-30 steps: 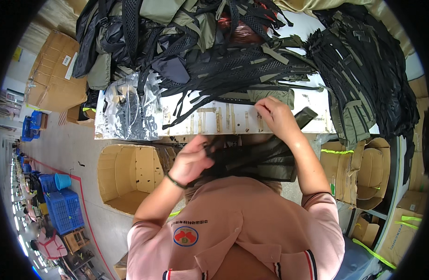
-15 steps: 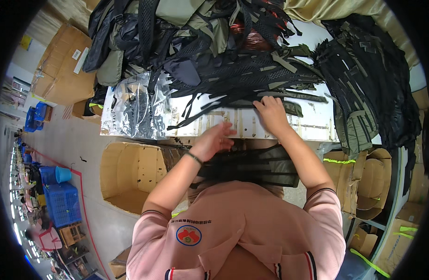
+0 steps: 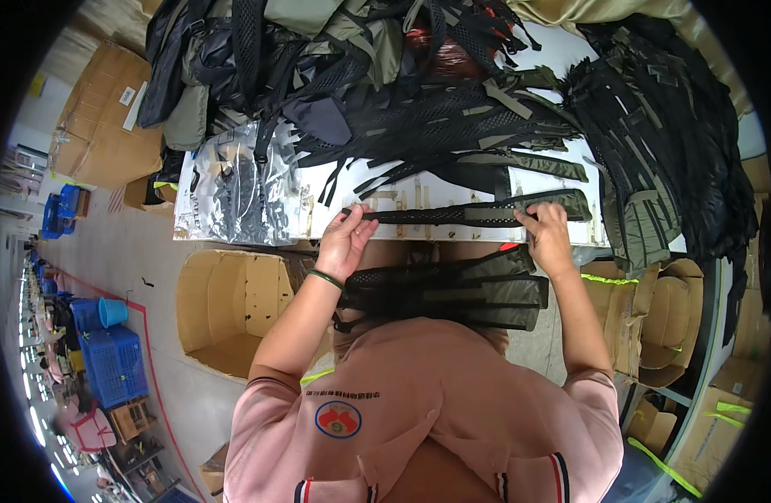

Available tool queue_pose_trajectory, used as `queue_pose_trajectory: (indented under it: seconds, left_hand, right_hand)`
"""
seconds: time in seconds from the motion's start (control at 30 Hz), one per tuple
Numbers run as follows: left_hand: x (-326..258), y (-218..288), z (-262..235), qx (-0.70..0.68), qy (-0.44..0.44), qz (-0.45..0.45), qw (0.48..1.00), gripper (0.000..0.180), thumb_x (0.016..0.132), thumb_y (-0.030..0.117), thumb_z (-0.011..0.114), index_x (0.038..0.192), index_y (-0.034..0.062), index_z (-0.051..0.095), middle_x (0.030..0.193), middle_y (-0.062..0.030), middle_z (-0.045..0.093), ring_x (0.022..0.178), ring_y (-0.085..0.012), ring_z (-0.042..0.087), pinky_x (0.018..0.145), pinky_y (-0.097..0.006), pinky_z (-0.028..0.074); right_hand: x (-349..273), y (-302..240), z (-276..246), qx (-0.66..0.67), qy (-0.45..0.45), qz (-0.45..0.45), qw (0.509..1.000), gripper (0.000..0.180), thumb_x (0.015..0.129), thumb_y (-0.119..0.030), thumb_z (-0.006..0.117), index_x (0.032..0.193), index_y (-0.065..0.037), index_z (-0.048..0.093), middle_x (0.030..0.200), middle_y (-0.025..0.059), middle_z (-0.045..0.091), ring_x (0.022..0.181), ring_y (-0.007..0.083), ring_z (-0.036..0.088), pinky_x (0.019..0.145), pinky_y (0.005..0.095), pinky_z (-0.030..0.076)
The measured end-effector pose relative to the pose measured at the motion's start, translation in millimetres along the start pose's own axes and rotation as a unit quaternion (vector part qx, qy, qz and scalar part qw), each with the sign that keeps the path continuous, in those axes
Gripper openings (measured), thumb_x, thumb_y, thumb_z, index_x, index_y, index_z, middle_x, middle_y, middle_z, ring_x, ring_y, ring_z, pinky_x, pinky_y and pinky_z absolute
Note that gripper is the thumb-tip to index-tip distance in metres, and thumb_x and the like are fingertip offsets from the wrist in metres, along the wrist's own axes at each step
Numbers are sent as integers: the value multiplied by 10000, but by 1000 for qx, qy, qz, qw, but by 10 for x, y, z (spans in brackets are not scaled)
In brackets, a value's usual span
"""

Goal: The recorder is picking up, inspecting, and possibly trimming or connecting black mesh straps from a large pile on a factory workbench.

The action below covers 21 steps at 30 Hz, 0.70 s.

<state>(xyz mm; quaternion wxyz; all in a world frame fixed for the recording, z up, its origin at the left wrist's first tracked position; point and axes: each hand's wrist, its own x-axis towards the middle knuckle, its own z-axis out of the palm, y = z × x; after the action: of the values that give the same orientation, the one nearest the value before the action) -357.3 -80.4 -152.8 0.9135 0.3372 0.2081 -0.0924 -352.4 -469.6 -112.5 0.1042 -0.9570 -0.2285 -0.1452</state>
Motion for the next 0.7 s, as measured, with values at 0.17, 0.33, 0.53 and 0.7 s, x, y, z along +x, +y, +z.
queue_pose_trajectory:
  seconds: [0.17,0.33,0.53,0.7]
  left_hand:
    - [-176,48,150,34,-50,62,996,138,875,-31,576,1001,23,565,919,-56,616,888,-168,615,914,-356,513]
    - [-184,-32,217,102,-42,109,988,94,884,-13,578,969,26,569,839,-51,622,801,-145,623,829,-313,541]
    - [-197,43,95,204,-10,159,966,78,873,39,627,931,46,576,743,-46,629,680,-111,607,639,-229,489]
    - [-227,105,106,215,-3,166,962,69,866,33,634,881,47,568,730,-40,629,644,-96,586,607,-215,471]
  right_hand:
    - [407,-498,-3,26,46,27,998,363,695,-20,635,1053,-80,655,994,91,602,1003,282,545,980,471,358]
    - [874,-1394,401,332,92,-70,936,338,791,-69,633,1121,-32,567,1050,132,610,970,352,549,874,406,439]
    - [951,-1465,882,459,-59,-28,886,229,812,-86,629,1034,-33,611,912,150,614,884,342,571,774,399,454]
    - [1039,-1567,843,425,-27,-81,901,157,821,-69,613,974,-33,619,882,140,610,835,340,581,729,382,471]
